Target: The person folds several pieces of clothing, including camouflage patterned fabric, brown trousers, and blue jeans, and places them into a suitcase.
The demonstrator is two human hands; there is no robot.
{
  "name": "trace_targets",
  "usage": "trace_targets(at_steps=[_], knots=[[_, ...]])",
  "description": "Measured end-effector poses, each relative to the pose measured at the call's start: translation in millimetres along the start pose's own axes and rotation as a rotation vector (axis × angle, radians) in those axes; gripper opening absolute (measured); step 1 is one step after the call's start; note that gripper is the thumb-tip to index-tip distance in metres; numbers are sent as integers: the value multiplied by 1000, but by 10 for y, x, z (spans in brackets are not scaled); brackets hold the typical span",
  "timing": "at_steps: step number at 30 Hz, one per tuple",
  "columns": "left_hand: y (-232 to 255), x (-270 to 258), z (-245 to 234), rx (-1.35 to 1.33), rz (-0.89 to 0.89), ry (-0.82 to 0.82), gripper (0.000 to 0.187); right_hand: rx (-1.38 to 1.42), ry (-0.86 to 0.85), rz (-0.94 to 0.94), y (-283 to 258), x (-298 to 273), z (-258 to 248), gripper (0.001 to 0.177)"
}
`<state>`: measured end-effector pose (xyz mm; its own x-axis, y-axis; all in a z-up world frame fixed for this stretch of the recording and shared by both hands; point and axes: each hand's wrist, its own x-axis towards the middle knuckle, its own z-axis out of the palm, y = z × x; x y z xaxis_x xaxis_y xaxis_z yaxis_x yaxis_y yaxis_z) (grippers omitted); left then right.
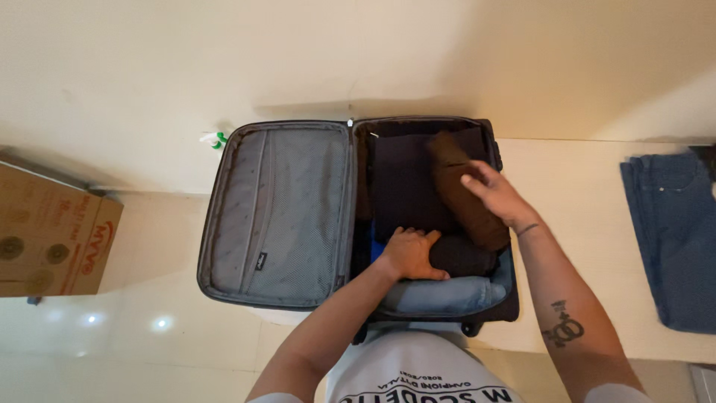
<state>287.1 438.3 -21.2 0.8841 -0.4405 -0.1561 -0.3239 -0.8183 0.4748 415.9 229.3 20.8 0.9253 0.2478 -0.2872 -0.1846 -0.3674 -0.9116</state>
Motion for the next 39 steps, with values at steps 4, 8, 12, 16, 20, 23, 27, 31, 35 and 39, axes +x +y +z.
trace_targets(at_steps=[4, 8, 12, 16, 20, 23, 27, 31, 35, 39], knots=[[-29, 133, 10, -64, -31, -150, 97, -112, -227, -226, -38, 53, 195, 52], [-127, 182, 5, -232, -49, -223, 95, -270, -361, -220, -228, 102, 302, 51], [-74, 88, -19, -210, -41, -230, 98, -317, -398, -306, -371, 112, 336, 51], [58, -122, 60, -44, -29, -59, 97, -397, -298, -288, -425, 6, 375, 52], [-52, -353, -15, -190, 210, 348, 81, -466, 29, -270, -392, -103, 602, 55], [-275, -577, -286, -299, 69, 339, 35, -488, 147, -118, -305, -103, 806, 51], [-505, -778, -643, -295, -84, 690, 24, -26, 129, -248, -137, -66, 1214, 52], [-644, -870, -760, -198, -147, 857, 33, -77, 110, -140, -88, -240, 1719, 60], [-739, -957, -717, -208, -124, 762, 43, -187, 17, 6, -100, -518, 1963, 67], [-709, -1027, -751, -106, -161, 442, 75, -171, 34, -12, -62, -601, 2034, 70]])
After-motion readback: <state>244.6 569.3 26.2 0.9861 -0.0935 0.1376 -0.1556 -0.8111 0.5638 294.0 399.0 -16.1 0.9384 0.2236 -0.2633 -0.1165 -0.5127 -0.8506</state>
